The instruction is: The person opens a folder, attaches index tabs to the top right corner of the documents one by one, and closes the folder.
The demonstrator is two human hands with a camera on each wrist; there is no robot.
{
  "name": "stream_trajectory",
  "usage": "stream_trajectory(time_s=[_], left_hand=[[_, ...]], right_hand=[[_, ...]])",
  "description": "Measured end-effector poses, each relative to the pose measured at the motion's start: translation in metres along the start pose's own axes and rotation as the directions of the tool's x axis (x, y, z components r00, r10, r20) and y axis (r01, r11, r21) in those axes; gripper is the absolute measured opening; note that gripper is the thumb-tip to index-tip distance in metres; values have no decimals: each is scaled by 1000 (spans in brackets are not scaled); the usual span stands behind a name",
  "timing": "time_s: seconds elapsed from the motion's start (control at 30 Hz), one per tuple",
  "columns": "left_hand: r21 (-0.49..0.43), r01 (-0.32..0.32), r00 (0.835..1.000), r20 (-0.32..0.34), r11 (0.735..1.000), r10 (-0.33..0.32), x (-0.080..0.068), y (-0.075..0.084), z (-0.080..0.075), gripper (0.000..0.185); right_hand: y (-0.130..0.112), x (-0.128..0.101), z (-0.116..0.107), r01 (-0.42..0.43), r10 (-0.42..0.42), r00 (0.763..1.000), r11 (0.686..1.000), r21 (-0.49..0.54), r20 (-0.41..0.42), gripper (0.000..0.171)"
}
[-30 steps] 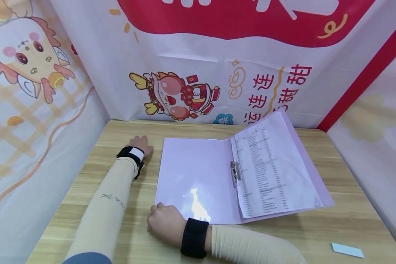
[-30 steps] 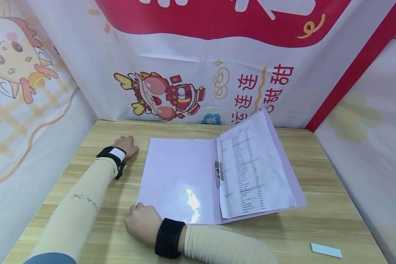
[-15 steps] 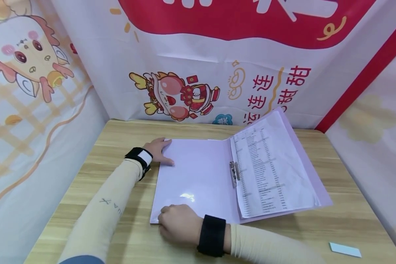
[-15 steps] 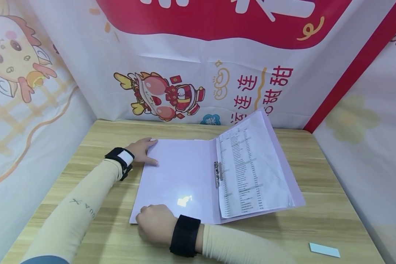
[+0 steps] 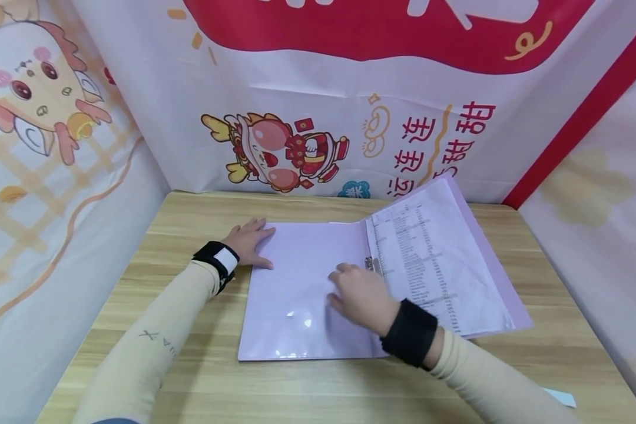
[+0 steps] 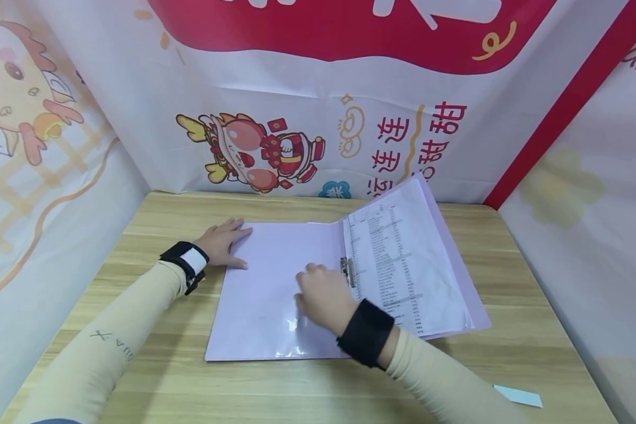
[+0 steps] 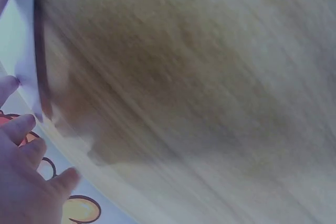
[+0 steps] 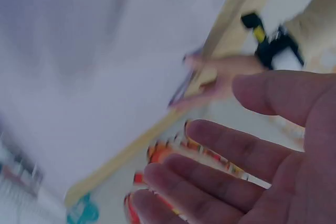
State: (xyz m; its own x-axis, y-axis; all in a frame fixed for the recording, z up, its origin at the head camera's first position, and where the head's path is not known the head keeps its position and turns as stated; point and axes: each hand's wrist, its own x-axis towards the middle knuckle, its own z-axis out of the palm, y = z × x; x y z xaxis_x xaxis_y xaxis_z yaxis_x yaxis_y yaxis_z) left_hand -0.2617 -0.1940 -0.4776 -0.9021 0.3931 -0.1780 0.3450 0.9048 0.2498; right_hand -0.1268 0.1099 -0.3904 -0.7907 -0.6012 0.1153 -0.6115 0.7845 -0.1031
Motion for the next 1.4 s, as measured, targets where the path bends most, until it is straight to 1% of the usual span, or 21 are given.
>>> stream_trajectory(time_s=[0.1,0.23,0.33,0.4,0.47,0.57,0.63,0.77,0.83,0.93,1.0,1.1,1.2,1.3,1.4], left_hand=[[31,-43,999,-17,999,44,0,0,1,99],[49,-81,996,-30,995,83,1,7,1,90],[49,-101,994,-26,994,103,0,17,-2,79],[57,-113,993,-16,992,115,-1,24,-3,71],[61,-117,993,-10,991,117,0,28,-1,63],[69,-115,993,1,991,115,2,30,4,61],[65,-104,995,10,992,104,2,31,6,68],[72,-85,996,28,994,83,-3,38,5,96],[64,-79,996,49,995,76,-7,42,4,110],[47,-86,993,91,995,81,-12,45,4,128],[37,-99,990,108,994,94,-15,47,4,136],[32,-98,990,110,995,94,-17,48,5,142],[28,-89,991,102,996,86,-21,49,5,143],[21,-78,992,106,997,75,-25,50,7,143],[21,-72,991,114,997,69,-28,50,7,142]], right_hand=[[27,-4,-11,-131,132,991,991,-17,18,27],[60,-11,-18,-269,273,959,961,-62,70,32],[82,-19,-17,-319,327,941,943,-95,85,37],[93,-23,-13,-343,353,930,934,-99,106,40],[101,-27,-8,-357,369,921,928,-103,123,40],[110,-32,4,-369,383,910,923,-112,155,40],[114,-34,12,-374,389,906,921,-113,167,39],[120,-35,28,-398,404,900,915,-68,163,36],[122,-35,35,-415,416,895,909,-36,161,36],[124,-35,44,-444,439,882,896,-8,171,38],[125,-34,49,-453,448,877,891,-11,172,39],[126,-33,55,-464,462,873,885,-24,157,39],[127,-31,59,-478,475,869,878,-19,138,39],[129,-28,63,-490,483,865,871,24,132,35],[131,-23,65,-494,481,866,865,86,136,24]])
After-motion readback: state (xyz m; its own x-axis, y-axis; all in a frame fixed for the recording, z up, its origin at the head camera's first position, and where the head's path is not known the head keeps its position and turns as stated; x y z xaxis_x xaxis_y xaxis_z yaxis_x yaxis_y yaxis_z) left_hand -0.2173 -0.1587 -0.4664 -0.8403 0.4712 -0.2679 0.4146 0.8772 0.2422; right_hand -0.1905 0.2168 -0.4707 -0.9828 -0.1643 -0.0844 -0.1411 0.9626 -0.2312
